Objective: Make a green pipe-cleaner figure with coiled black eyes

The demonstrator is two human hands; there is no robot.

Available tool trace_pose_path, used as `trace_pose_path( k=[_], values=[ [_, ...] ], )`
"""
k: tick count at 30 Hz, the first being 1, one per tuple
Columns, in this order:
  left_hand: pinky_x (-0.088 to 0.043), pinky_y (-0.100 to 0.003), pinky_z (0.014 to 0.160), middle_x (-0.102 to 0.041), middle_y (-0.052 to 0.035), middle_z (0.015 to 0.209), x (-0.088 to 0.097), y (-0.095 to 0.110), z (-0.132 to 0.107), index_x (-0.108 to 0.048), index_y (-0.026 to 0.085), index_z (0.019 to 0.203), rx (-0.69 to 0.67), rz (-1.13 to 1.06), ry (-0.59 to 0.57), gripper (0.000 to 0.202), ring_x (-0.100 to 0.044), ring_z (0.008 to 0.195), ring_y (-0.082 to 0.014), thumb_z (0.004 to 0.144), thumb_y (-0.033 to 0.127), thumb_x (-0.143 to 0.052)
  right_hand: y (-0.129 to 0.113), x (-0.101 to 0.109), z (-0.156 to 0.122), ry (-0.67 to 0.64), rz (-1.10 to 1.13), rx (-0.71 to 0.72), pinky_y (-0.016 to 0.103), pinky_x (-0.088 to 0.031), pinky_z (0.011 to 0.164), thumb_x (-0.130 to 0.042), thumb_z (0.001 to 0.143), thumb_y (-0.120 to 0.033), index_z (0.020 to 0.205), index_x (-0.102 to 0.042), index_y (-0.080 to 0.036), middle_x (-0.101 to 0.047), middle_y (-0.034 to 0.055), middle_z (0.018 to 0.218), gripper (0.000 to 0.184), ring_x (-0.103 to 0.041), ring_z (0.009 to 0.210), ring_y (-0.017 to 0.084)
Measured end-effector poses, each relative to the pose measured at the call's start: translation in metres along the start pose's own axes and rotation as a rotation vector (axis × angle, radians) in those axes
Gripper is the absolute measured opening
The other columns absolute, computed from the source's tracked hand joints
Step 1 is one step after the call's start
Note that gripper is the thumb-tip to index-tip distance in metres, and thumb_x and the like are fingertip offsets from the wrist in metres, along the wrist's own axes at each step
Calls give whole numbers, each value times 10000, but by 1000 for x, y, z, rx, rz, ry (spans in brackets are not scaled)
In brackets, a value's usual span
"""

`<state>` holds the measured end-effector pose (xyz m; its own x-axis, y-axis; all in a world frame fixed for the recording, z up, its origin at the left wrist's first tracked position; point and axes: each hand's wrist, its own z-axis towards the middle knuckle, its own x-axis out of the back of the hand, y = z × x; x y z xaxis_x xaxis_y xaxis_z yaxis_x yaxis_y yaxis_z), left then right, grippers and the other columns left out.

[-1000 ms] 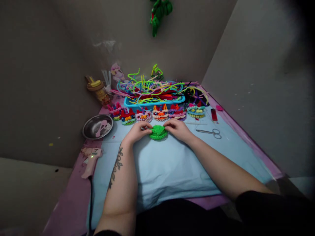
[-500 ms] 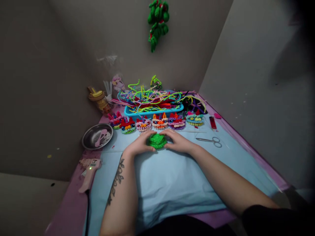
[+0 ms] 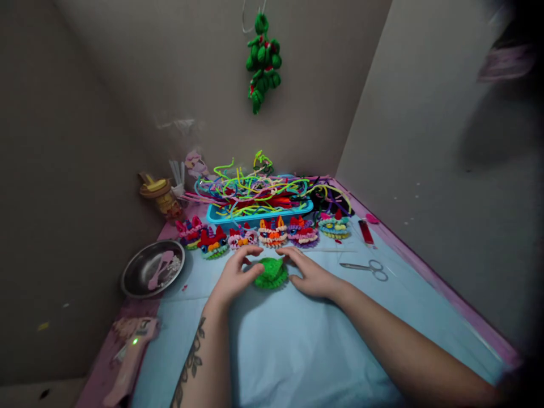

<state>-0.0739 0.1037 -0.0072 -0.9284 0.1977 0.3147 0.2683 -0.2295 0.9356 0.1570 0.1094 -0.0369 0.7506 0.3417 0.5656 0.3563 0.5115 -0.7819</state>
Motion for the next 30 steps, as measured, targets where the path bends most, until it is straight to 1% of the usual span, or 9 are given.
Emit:
trace_pose_path(
  k=[2,5,9,11,14,17,21,27,30],
  values=[
    [-439,-266,669,-636,-44,828,-1,-4,2,-636,180,837,-6,-44,237,212,-573,755,-165,809,381,-578,2,-1,-1,35,8,-30,389,-433,957,-413,652,48,1301,-382,-231,-463,96,1239,707,-510,1096,191],
    [-358,-225,533,-508,19,600,-4,-11,6,-557,179,658,11,-133,591,339,-446,552,-106,871,432,-480,4,-2,-2,76,3,-66,389,-442,951,-387,657,55,1264,-406,-238,-482,85,1203,674,-520,1071,183],
    [-290,-194,449,-449,43,552,-8,-13,13,-463,174,590,85,-511,800,408,-366,482,-73,842,488,-528,1,-1,-3,73,49,-70,404,-436,972,-422,692,25,1253,-415,-251,-509,82,1195,625,-514,1106,199],
    [-281,-181,416,-450,44,556,-9,-11,16,-458,171,592,131,-766,783,416,-373,467,-66,797,510,-586,-2,1,-2,54,77,-52,405,-433,981,-445,692,15,1253,-421,-253,-518,86,1196,623,-508,1126,209],
    [-283,-162,389,-455,42,576,-8,-9,18,-506,165,623,192,-1065,652,386,-381,452,-56,753,500,-646,-7,3,-1,42,93,-31,409,-423,993,-460,683,14,1242,-448,-250,-514,93,1212,618,-488,1157,223],
    [-311,-151,394,-472,28,617,-6,-7,17,-555,160,665,245,-1221,523,350,-410,475,-54,765,483,-644,-9,3,1,49,95,-32,418,-413,1002,-458,668,17,1239,-458,-251,-510,95,1222,630,-473,1176,234],
    [-319,-154,394,-453,27,601,-4,-7,15,-567,159,696,267,-1384,460,327,-422,484,-63,803,464,-609,-5,1,2,114,95,-74,382,-456,946,-425,649,25,1223,-458,-266,-520,79,1200,644,-521,1103,209],
    [-258,-166,365,-271,84,415,1,-12,9,-619,173,870,185,-1522,450,241,-286,355,-59,913,366,-481,-8,1,8,345,94,-242,345,-503,776,-456,783,-113,1001,-556,-238,-596,63,982,271,-590,883,195],
    [-254,-153,381,-300,87,426,4,-17,8,-610,229,1034,170,-1535,505,191,-315,363,-53,934,202,-449,-23,5,20,269,44,-254,318,-496,701,-475,810,-154,899,-591,-230,-616,52,887,164,-596,806,193]
  ],
)
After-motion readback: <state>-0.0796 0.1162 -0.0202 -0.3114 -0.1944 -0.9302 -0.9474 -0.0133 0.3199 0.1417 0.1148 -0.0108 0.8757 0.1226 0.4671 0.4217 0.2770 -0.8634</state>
